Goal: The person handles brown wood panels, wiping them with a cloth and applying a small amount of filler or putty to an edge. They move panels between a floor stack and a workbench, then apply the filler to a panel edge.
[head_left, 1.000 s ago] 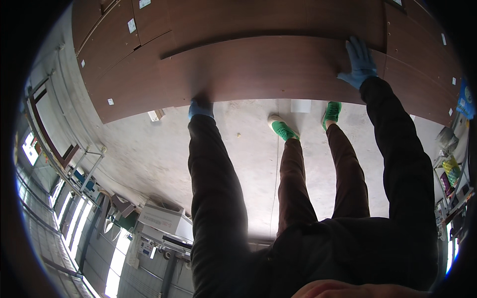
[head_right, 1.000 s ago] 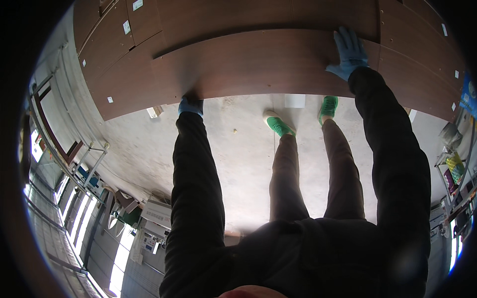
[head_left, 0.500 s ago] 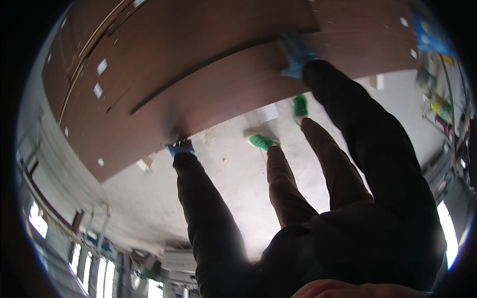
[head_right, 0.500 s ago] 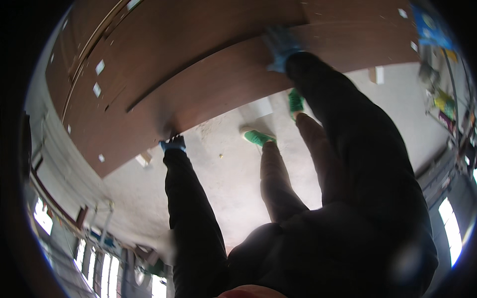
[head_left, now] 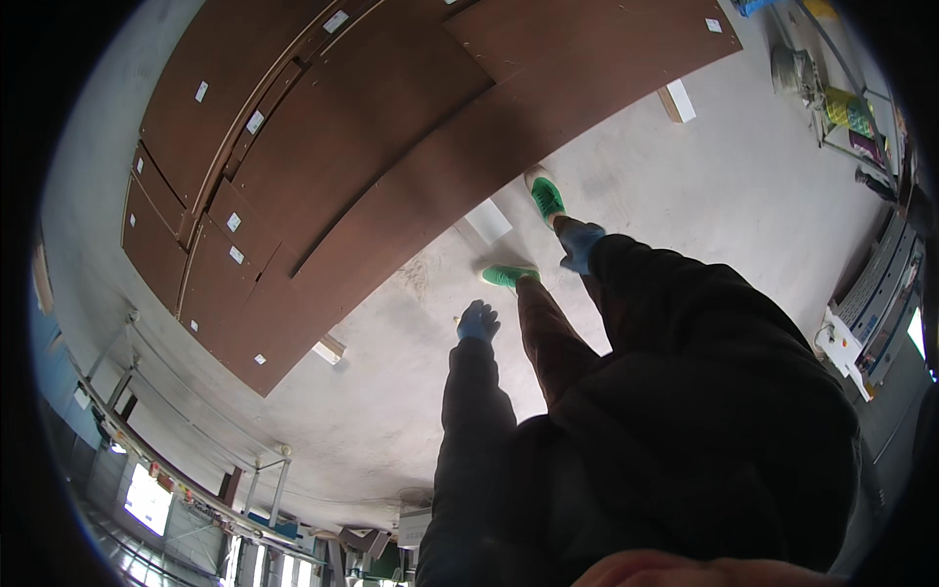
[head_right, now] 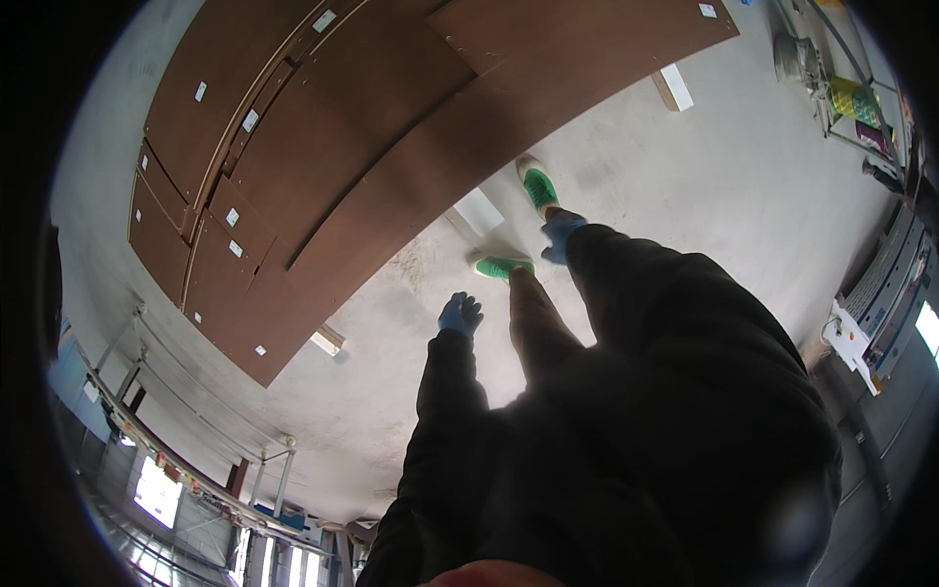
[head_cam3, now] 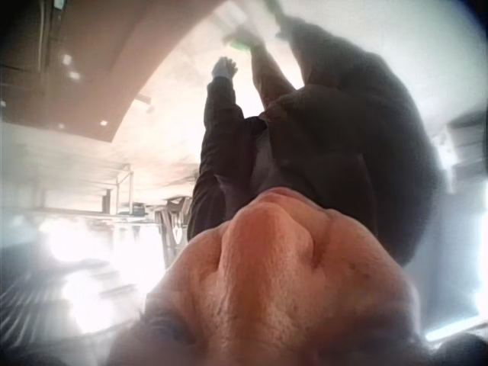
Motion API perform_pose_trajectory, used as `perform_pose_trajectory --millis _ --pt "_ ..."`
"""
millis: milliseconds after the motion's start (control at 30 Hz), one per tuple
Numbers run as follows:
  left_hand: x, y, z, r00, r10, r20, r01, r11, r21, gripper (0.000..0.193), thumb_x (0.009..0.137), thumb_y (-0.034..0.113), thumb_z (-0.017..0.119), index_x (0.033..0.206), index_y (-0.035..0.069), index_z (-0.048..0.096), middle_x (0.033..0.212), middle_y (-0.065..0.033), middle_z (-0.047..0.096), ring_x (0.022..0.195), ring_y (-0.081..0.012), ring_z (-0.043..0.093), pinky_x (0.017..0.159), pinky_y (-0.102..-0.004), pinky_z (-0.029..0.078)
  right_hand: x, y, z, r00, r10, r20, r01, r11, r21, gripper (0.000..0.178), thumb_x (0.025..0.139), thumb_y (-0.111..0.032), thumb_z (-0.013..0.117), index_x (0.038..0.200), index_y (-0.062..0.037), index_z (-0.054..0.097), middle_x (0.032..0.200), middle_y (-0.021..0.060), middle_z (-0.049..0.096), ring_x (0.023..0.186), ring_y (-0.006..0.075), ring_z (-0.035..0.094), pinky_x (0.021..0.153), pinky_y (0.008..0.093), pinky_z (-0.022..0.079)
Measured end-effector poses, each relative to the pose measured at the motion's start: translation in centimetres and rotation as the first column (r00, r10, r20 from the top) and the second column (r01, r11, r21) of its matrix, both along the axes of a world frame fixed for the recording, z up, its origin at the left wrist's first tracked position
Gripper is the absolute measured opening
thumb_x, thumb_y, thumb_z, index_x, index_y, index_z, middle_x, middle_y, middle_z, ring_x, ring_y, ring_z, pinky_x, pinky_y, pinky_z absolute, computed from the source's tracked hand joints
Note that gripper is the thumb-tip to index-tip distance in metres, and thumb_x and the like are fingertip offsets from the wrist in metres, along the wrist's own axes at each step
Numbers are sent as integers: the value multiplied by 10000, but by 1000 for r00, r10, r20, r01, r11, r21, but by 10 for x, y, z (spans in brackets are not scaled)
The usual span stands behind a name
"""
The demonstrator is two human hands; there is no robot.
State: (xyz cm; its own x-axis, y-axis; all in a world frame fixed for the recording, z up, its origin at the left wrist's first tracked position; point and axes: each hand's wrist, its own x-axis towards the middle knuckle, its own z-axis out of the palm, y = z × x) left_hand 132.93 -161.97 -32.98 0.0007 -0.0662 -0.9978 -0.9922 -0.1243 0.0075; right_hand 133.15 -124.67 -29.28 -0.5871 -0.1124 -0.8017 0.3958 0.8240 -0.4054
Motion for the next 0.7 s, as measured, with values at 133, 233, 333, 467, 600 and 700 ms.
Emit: perform_pose_trajectory --millis 133,233,333,467,600,700 --pt "-1 56 43 992 -85 -95 86 996 6 387 1024 349 619 1331 115 607 1188 -109 696 980 -286 687 780 -444 561 21 50 -4 915 -343 212 335 939 72 534 878 -523 659 1166 -78 726 1199 207 728 1144 402 679 929 498 544" --pt "-4 84 57 979 -172 -109 184 977 109 246 1025 275 604 1216 122 627 1045 -76 681 871 -261 655 688 -400 524 42 71 -10 846 -456 276 461 886 53 549 883 -555 633 1159 -93 741 1218 219 722 1165 409 672 967 502 532" --pt "-6 96 67 982 -179 -63 185 974 127 188 1034 252 594 1166 136 659 975 -70 682 831 -267 650 644 -389 511 89 80 -7 816 -539 208 537 841 74 571 868 -570 649 1181 -102 742 1210 214 729 1172 407 673 1013 493 518" --pt "-22 100 72 880 -434 -195 474 830 293 345 1033 268 498 1337 128 583 1231 -107 649 1064 -331 630 807 -488 517 175 69 5 716 -698 -18 691 706 155 675 844 -581 694 1295 -78 697 1276 197 713 1226 376 658 1078 457 501" --pt "-29 116 80 817 -512 -266 575 763 296 379 1044 342 476 1373 174 564 1286 -72 626 1154 -314 584 855 -511 494 256 62 20 636 -770 -49 772 633 58 747 842 -575 722 1357 -38 652 1323 207 688 1246 357 651 1094 440 499" --pt "-22 131 101 778 -574 -253 616 776 133 303 1030 315 621 1302 184 650 1094 -42 710 938 -290 686 769 -466 546 308 36 54 256 -965 54 957 245 -155 744 845 -562 728 1354 -23 655 1309 198 698 1241 350 655 1083 434 504"
